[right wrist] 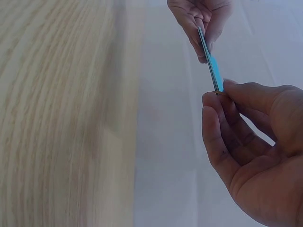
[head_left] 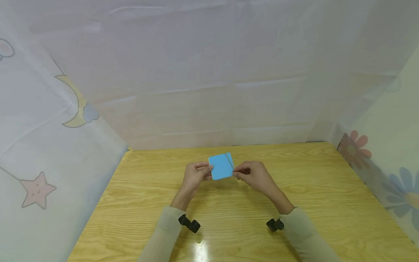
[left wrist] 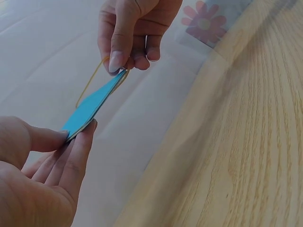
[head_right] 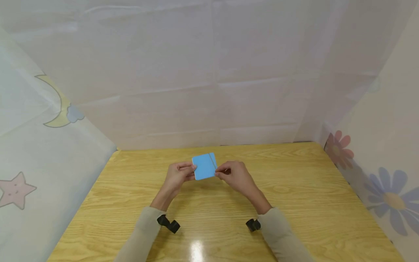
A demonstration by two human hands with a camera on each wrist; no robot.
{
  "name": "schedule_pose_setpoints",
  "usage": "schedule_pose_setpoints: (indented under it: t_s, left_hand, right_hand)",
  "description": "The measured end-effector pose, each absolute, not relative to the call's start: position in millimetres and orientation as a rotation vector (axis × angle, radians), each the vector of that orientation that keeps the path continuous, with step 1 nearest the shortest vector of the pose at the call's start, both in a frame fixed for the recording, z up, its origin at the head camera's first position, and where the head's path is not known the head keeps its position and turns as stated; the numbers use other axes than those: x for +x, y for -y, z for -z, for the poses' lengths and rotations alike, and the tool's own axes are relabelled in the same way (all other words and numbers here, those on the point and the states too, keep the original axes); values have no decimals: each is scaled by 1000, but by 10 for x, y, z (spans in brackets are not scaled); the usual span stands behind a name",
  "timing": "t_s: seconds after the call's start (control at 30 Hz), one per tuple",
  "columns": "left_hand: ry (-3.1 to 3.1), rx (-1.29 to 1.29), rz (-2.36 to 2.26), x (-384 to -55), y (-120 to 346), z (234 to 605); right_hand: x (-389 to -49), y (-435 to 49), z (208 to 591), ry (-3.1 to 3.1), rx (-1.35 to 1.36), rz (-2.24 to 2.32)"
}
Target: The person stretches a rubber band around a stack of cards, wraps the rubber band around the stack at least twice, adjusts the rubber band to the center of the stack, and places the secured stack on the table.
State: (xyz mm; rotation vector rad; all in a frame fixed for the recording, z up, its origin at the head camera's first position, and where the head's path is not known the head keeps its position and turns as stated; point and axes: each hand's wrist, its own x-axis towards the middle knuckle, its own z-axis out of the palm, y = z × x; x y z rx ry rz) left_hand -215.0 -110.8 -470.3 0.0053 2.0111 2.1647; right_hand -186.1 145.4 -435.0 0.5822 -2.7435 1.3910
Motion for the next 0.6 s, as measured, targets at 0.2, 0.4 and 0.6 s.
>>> schedule_pose_setpoints:
  t_s: [0.2, 0.4, 0.6]
  left_hand:
    - [-2009, -12, -2190, -2141, 1102, 4690]
    - [-2016, -12, -2200, -2131, 1094, 4669]
    - [-2011, -38, -2225, -2137, 1095, 4682]
  right_hand:
    - [-1846, -1429, 4365, 2747, 579, -1372]
    - [-1846, -1411, 4379, 2745, 571, -1352]
    - [-1849, -1401, 4390, 2755, 539, -1347]
